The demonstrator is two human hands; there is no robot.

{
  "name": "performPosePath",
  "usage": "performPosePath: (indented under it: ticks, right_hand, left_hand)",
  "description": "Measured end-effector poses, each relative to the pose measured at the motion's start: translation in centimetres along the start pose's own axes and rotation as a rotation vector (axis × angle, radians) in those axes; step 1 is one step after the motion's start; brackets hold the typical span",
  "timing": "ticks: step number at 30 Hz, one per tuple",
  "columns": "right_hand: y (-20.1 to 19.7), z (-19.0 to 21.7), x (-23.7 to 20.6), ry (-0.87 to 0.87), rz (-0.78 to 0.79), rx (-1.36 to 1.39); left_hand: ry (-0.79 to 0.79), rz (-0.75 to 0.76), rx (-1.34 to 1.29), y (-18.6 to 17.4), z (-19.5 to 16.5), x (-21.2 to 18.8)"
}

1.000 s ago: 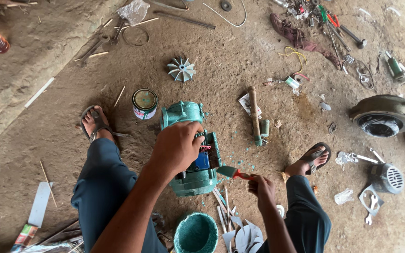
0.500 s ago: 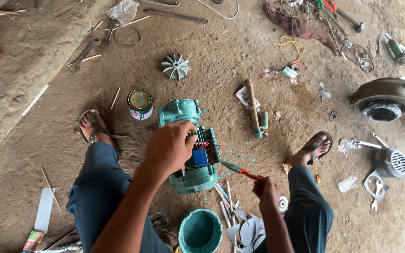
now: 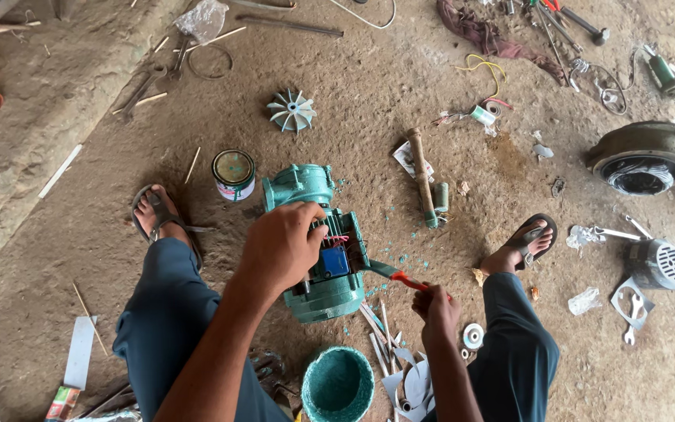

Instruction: The person paints a teal electric motor with a small brush, repeatedly dipping the brush into a paint can and applying paint to the motor's body and fins. The person holds the motor with one hand while painting with the other.

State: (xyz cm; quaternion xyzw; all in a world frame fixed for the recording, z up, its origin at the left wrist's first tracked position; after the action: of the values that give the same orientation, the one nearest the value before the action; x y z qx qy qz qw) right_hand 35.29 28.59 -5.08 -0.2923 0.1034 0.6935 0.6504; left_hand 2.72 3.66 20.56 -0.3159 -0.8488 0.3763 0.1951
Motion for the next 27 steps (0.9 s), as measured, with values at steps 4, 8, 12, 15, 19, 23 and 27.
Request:
performPosePath:
  ticks: [4,8,12,15,19,23,27]
  right_hand:
    - [-2.3,-0.6,0.5,0.039,-0.078,0.049]
    - [-2.8,-1.3,0.1,-0.007,-0.107,0.018]
    - [-1.8,-2.9,-0.7,0.086,-0.140,-0.071]
    - [-0.8,-2.9,-0.8,0.078,-0.096,0.044]
    - [-1.7,-2.7,-0.4,0.089,-0.138,0.092]
    - [-2.3,-2.9,-0.6,0.105,-0.159,0.025]
    - [-1.8,-3.4,-1.1,0.145,-0.137,-0.018]
  left_hand:
    - [-0.019,0.011,0.019,-0.1,0.0,0.0]
    - [0.022,-0.038,-0.011,-0.5,-0.4,0.0]
    - [0.014,-0.027,-0.003,-0.1,-0.5,0.0]
    - [0.017,-0.033,-0.018,-0.2,-0.6,0.0]
    - [-0.018,0.017,-0.011,0.2,-0.3,0.1]
    - [0.001,-0.001,0.006,0.2,-0.4,0.1]
    - [-0.009,0.035,0.020,0.6,-0.3,0.1]
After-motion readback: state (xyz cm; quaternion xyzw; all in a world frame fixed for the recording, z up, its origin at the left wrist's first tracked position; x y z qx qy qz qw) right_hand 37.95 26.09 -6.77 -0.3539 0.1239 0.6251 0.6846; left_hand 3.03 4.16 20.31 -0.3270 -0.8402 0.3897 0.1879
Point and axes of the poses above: each hand's wrist, its own x-axis towards the middle knuckle, its own y-axis out of the palm, z = x × y, the point moved 8 cm from there along x, towards the middle knuckle, and after that the axes turned 7 degrees about -z, right-handed, at the moved point
